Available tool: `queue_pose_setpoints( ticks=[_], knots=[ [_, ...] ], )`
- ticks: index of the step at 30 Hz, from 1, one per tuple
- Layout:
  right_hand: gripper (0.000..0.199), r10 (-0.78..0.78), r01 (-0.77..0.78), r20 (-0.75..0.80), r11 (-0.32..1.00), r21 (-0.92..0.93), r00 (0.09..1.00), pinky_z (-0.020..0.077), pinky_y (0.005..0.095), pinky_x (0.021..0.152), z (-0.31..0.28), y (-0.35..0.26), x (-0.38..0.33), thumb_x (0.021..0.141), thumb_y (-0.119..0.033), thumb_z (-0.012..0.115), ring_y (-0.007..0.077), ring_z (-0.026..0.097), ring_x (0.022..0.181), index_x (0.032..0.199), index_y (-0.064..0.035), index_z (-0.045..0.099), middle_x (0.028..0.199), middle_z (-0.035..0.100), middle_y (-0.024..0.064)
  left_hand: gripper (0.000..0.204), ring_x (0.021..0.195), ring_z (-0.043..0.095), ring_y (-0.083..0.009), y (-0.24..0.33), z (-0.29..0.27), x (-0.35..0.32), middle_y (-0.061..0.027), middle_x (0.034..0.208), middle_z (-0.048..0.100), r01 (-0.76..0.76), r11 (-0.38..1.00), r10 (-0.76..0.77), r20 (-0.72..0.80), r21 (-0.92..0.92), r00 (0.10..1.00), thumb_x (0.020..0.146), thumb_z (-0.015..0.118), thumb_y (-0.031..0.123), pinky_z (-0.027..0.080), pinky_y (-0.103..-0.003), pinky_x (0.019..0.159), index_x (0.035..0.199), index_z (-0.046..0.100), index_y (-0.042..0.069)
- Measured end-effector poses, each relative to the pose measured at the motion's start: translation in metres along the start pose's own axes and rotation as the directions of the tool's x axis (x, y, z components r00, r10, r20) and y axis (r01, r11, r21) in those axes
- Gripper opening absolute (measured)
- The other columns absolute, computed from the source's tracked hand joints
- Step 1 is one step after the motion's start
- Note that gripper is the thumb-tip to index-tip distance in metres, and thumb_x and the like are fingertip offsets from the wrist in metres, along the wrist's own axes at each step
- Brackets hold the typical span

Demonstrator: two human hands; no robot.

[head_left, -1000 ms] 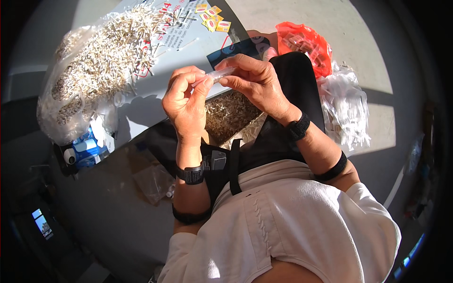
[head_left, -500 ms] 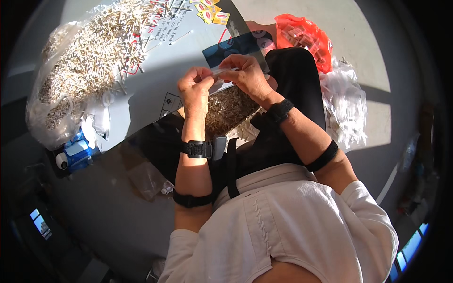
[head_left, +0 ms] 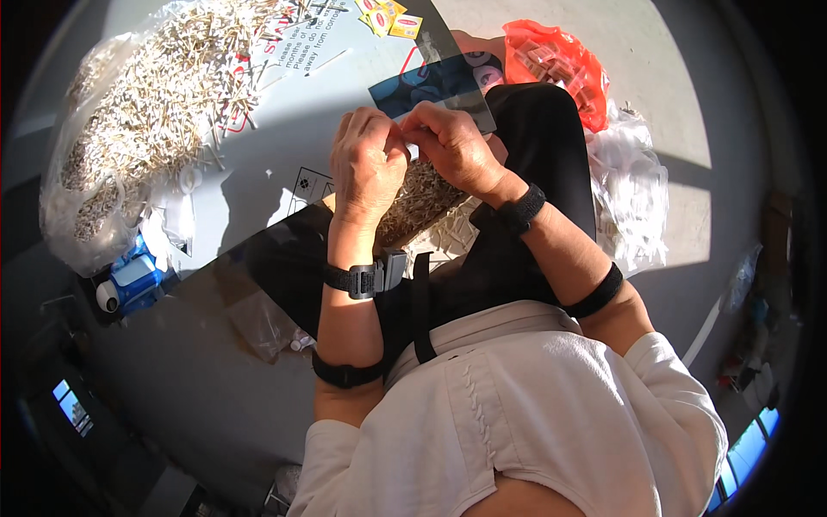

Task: Organizing and placing small swabs into a display holder.

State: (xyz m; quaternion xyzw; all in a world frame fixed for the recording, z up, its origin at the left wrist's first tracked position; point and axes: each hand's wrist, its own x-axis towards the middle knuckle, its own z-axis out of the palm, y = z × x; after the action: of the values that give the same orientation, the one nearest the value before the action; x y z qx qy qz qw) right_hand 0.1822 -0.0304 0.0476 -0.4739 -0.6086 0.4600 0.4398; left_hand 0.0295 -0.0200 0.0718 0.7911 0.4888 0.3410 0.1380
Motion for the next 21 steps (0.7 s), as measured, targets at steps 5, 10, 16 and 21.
queue_pose_setpoints(
  ticks=[5,10,16,21],
  knots=[
    [0.011,-0.190,0.181,-0.003,0.941,-0.287,0.982,0.0479,0.0429,0.064,-0.003,-0.002,-0.002,0.084,-0.001,0.059,0.0373,0.061,0.079,0.090,-0.0055,0.052,0.089,0.060,0.0128,0.017,0.083,0.058,-0.0309,0.004,-0.009,0.004,-0.0087,0.081,0.058,-0.061,0.994,0.055,0.062,0.096,0.997,0.065,0.067,-0.005,0.048,-0.040,0.073,0.074,0.055,0.002],
    [0.007,-0.204,0.181,-0.043,0.932,-0.313,0.978,0.0484,0.0416,0.062,-0.024,-0.022,-0.001,0.086,-0.002,0.057,0.0354,0.063,0.075,0.088,-0.0049,0.051,0.083,0.061,0.0138,0.014,0.079,0.056,-0.0293,0.004,-0.030,0.000,-0.0081,0.079,0.055,-0.063,0.997,0.061,0.050,0.040,0.997,0.065,0.061,-0.007,0.047,-0.040,0.072,0.072,0.052,0.002],
    [0.009,0.205,-0.147,-0.516,0.978,0.151,0.832,0.0429,0.0203,0.052,-0.136,-0.017,0.005,0.094,-0.009,0.058,0.0081,0.060,0.059,0.089,-0.0031,0.060,0.071,0.061,0.0026,0.015,0.085,0.058,-0.0310,-0.002,-0.037,-0.002,-0.0115,0.085,0.059,0.051,0.998,-0.048,0.068,-0.040,0.997,0.069,0.063,-0.009,0.048,-0.039,0.076,0.079,0.056,0.000],
    [0.021,0.361,-0.272,-0.755,0.930,0.248,0.547,0.0449,0.0223,0.047,-0.250,0.055,-0.001,0.092,-0.016,0.064,0.0168,0.068,0.064,0.100,0.0032,0.061,0.083,0.066,0.0103,0.012,0.083,0.060,-0.0304,-0.010,-0.020,-0.006,-0.0120,0.085,0.061,0.172,0.981,-0.160,0.136,-0.087,0.978,0.072,0.063,-0.008,0.049,-0.039,0.076,0.081,0.057,-0.001]
  ],
)
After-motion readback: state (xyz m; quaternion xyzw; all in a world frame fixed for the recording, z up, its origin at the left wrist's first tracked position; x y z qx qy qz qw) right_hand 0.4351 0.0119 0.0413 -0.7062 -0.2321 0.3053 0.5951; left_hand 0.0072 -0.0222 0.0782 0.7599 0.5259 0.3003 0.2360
